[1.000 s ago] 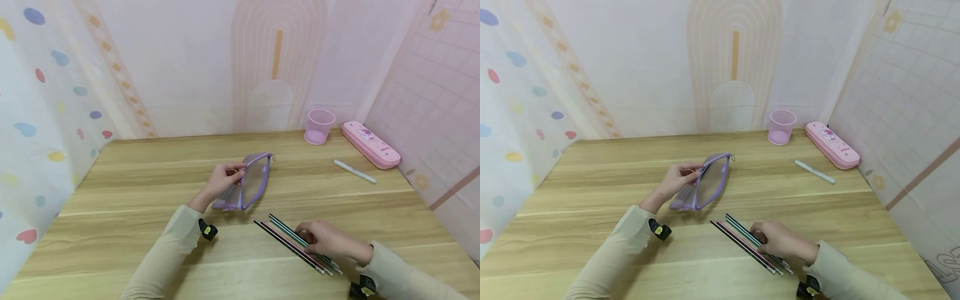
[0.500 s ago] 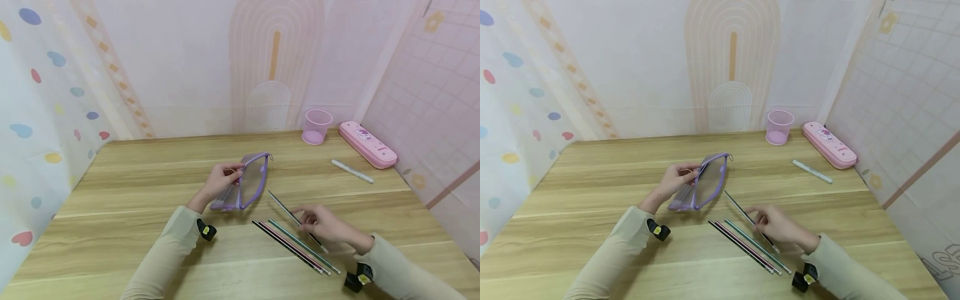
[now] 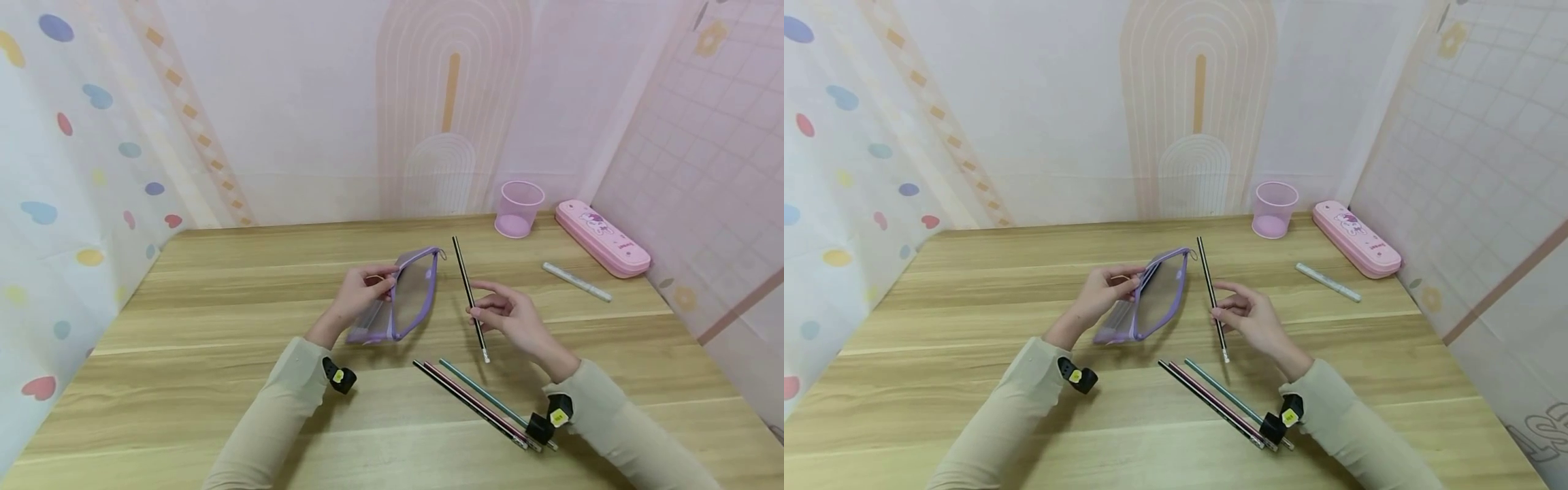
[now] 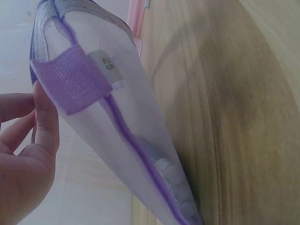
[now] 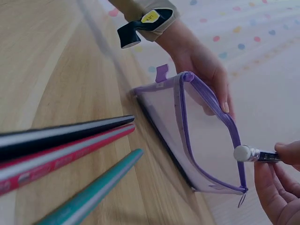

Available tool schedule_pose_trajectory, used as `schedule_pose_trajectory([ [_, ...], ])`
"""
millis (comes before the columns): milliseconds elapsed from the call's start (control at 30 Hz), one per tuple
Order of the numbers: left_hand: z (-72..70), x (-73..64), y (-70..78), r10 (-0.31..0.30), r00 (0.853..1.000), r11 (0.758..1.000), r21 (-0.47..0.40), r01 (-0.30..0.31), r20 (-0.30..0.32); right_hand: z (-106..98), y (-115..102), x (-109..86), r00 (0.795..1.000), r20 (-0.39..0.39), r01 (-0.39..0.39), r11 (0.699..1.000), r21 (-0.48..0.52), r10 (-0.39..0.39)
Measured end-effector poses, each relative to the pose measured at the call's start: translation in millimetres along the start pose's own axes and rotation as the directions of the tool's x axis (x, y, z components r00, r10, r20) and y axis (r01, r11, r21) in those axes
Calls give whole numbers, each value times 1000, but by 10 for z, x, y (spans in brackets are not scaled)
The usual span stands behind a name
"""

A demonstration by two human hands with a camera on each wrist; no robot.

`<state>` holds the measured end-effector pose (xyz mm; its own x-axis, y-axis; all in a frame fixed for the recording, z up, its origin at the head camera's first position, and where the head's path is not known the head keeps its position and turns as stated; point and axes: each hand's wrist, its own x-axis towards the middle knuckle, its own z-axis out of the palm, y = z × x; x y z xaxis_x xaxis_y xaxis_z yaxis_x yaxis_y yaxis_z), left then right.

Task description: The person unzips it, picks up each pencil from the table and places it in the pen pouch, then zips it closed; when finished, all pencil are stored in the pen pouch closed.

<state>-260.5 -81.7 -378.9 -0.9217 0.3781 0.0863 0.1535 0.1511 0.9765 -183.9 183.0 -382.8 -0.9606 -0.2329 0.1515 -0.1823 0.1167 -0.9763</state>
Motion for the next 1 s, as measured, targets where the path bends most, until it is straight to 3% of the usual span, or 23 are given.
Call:
schedule_pose_trajectory([
  [367, -18, 0, -10, 13, 1000, 1000, -6, -13, -10, 68, -9, 56, 999, -20, -42, 999, 23, 43],
  [533, -10, 4, -11, 17, 1000, 1000, -2, -17, -12, 127, -6, 93, 995, 11, -100, 994, -37, 100],
  [700, 31, 4, 8, 34, 999, 999, 9, -34, -18, 264, -20, 191, 972, 121, -191, 977, -91, 201],
  [800, 77, 13, 5, 35, 999, 999, -2, -35, -13, 373, -32, 299, 953, 146, -254, 963, -90, 265],
  [867, 114, 17, 5, 32, 999, 999, -10, -32, -3, 441, -28, 380, 947, 127, -287, 954, -82, 296],
  [1000, 193, 15, 16, 16, 1000, 1000, -22, -16, 16, 546, 28, 521, 955, 44, -284, 949, -139, 293],
])
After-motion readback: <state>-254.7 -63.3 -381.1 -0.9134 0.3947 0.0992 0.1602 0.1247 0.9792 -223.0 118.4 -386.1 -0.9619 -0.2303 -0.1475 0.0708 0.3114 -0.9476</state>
